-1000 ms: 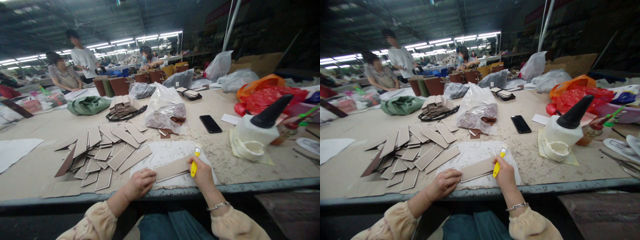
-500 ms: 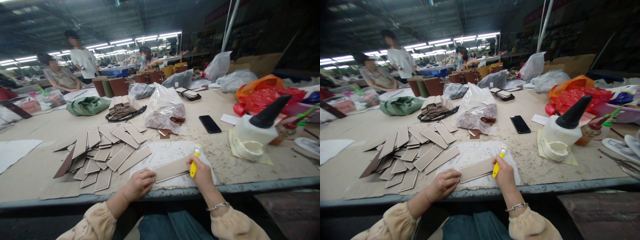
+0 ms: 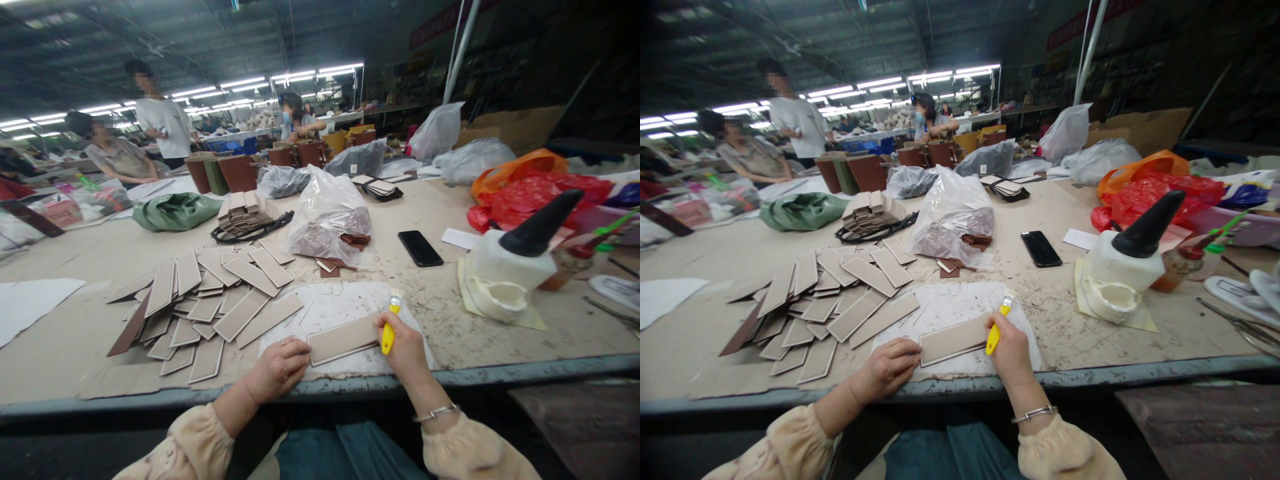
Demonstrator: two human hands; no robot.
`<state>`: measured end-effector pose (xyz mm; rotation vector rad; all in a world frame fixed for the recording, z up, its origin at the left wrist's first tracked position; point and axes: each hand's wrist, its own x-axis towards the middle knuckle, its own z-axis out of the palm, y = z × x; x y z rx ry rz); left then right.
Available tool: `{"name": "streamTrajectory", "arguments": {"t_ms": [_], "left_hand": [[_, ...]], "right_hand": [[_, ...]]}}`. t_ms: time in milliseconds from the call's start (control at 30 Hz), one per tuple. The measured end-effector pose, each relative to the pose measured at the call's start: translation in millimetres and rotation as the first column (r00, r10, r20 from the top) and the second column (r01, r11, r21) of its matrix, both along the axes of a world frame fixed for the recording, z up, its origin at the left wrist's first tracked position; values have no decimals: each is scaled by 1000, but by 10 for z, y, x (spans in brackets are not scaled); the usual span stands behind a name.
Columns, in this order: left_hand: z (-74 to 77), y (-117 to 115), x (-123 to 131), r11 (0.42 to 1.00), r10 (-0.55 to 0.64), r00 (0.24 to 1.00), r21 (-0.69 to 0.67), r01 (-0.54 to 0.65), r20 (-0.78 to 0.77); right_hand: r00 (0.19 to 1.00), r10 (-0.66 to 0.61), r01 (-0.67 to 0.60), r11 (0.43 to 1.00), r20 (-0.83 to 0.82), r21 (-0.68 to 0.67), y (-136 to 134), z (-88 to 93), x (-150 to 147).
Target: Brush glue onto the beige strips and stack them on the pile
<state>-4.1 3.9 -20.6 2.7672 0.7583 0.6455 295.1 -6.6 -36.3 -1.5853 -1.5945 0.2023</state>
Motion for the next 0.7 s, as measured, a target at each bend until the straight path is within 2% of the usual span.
{"name": "streamTrajectory", "arguments": {"t_ms": [700], "left_hand": [[-3,2,-2,1000,-18,1000,-22,18,2]], "right_hand": [[1000,-5,4,999,28,34,-17,60,-3]]}}
